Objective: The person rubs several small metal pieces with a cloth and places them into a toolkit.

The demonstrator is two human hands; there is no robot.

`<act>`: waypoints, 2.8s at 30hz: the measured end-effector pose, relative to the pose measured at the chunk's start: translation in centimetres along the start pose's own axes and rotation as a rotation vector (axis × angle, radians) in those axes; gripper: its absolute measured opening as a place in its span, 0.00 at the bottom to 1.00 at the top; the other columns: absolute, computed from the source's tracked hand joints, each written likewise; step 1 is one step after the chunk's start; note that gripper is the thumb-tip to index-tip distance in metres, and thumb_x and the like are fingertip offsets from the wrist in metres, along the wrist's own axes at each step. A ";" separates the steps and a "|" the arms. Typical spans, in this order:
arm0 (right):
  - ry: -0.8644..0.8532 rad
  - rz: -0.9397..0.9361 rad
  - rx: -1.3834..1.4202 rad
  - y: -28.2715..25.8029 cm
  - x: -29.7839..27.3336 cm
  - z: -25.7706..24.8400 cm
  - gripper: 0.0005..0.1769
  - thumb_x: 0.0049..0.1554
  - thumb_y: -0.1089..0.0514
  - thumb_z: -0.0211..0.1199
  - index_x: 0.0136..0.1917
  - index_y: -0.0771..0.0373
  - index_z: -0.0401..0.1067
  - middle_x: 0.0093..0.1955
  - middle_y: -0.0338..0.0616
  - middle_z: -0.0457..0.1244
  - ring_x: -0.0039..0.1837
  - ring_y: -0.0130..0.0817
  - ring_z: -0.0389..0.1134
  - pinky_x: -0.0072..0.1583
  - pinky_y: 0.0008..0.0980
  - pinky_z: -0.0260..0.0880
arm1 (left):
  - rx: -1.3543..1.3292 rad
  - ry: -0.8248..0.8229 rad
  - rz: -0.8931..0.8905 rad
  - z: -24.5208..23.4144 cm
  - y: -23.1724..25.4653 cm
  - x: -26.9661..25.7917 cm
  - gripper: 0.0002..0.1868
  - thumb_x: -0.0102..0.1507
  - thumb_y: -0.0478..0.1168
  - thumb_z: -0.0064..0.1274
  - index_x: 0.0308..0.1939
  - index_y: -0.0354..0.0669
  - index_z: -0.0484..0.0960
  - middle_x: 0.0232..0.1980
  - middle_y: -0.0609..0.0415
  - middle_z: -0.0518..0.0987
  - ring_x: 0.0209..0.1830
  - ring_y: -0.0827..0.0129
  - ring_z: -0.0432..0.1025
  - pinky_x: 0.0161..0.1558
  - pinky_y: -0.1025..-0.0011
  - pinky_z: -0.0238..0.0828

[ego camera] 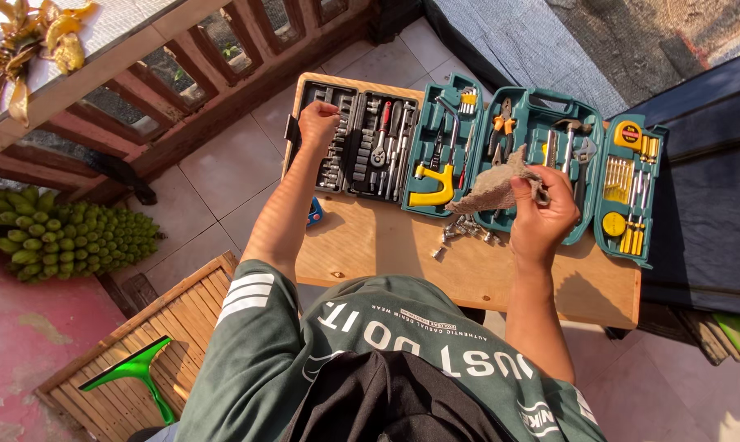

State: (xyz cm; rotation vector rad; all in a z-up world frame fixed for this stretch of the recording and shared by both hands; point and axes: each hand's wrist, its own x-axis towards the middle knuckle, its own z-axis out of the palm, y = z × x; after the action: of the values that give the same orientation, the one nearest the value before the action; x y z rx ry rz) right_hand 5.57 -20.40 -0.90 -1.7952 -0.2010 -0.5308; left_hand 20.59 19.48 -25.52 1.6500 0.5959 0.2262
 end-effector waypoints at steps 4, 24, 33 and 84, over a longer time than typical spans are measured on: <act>-0.008 0.008 0.003 -0.3 -0.1 -0.1 0.10 0.63 0.69 0.72 0.56 0.71 0.75 0.54 0.39 0.65 0.53 0.22 0.65 0.55 0.23 0.68 | 0.067 0.042 0.016 0.7 -0.5 0.7 0.07 0.56 0.29 0.61 0.38 0.40 0.85 0.37 0.54 0.86 0.36 0.72 0.81 0.40 0.73 0.78; -0.058 0.030 -0.007 -0.3 0.3 0.8 0.11 0.61 0.70 0.72 0.56 0.70 0.75 0.56 0.43 0.66 0.56 0.26 0.68 0.59 0.25 0.71 | 0.716 0.044 0.496 1.0 -0.1 -0.1 0.05 0.63 0.35 0.56 0.38 0.48 0.87 0.40 0.47 0.82 0.42 0.49 0.77 0.44 0.55 0.74; -0.077 0.045 0.051 0.1 0.1 1.3 0.11 0.61 0.68 0.72 0.57 0.69 0.76 0.56 0.42 0.66 0.56 0.25 0.69 0.58 0.24 0.72 | 0.835 0.000 0.638 0.5 -0.1 -1.0 0.15 0.61 0.28 0.52 0.42 0.50 0.89 0.51 0.50 0.81 0.52 0.54 0.76 0.50 0.60 0.76; 0.128 -0.071 -0.029 -3.3 -2.0 -3.7 0.11 0.62 0.69 0.72 0.57 0.72 0.74 0.55 0.42 0.66 0.53 0.25 0.66 0.57 0.24 0.68 | 1.029 -1.147 1.284 13.4 -3.1 -24.0 0.20 0.71 0.44 0.41 0.66 0.46 0.75 0.57 0.54 0.70 0.56 0.63 0.66 0.54 0.64 0.72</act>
State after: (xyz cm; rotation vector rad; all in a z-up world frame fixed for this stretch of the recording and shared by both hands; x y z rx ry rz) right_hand 1.55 -22.69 1.79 -1.7801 -0.1697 -0.7002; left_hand 5.87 -3.95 -26.43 2.5127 -1.5125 -0.1929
